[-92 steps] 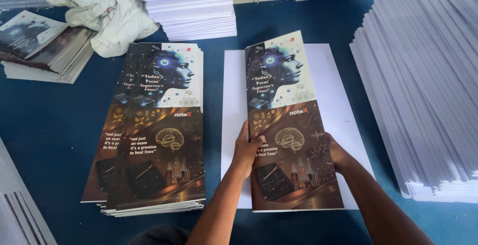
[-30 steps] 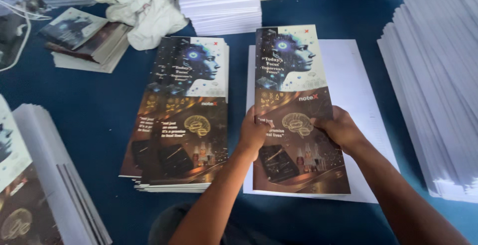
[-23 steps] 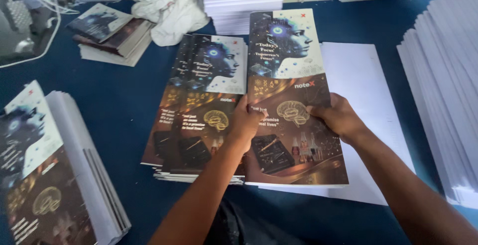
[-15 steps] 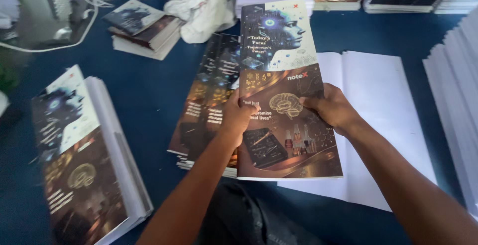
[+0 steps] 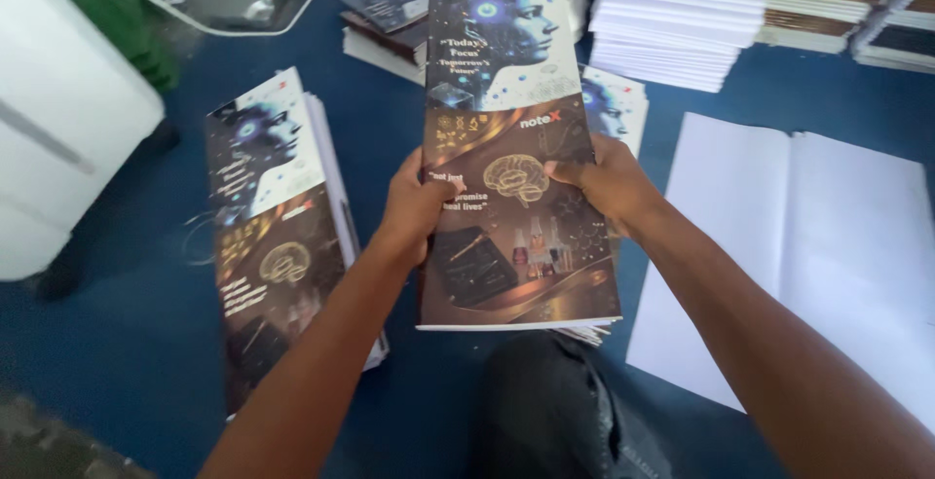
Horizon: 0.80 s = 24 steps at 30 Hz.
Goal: The person inserts loose sheets of paper into printed booklets, closes them, and stacks them on the floor. The process is repeated multiple times with new sheets and booklets.
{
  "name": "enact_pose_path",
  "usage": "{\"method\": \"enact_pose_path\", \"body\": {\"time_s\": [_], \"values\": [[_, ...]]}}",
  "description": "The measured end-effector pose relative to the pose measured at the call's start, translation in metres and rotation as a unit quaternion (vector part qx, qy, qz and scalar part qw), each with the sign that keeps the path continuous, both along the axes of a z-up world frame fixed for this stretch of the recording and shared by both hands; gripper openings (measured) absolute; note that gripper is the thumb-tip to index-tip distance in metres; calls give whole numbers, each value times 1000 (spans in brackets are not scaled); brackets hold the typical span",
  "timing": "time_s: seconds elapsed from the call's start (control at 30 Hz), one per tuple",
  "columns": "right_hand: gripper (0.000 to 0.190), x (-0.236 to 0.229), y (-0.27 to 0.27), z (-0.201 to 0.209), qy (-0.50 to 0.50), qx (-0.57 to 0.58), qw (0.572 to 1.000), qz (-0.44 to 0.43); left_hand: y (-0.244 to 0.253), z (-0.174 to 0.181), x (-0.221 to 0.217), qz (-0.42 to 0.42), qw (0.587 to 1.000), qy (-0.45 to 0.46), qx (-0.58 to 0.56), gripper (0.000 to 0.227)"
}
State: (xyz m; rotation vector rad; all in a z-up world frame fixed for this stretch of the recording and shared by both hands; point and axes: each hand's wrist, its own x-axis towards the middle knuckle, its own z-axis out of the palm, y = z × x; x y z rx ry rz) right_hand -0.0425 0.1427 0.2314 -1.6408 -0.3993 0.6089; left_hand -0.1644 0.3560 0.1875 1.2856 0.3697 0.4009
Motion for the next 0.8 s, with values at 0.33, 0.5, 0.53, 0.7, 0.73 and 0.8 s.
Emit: {"method": "enact_pose_path", "body": {"time_s": [0.33, 0.5, 0.53, 0.7, 0.73, 0.8], "values": [[36, -30, 102, -14, -37, 7, 996, 86, 86, 3, -76, 99, 995, 4, 18, 54], [38, -56, 144, -35, -27, 13, 991, 132, 119, 3, -117, 145, 989, 25, 16, 56], [39, -61, 151, -38, -18, 14, 991, 134, 125, 3, -124, 147, 989, 27, 20, 55], [47, -90, 179, -56, -42, 39, 980, 188, 149, -11, -155, 196, 978, 63, 18, 55], [48, -95, 184, -60, -39, 43, 979, 195, 154, -16, -161, 197, 979, 56, 11, 55], [47, -104, 188, -67, -80, 13, 974, 211, 163, -25, -173, 209, 976, 67, 10, 56]]}}
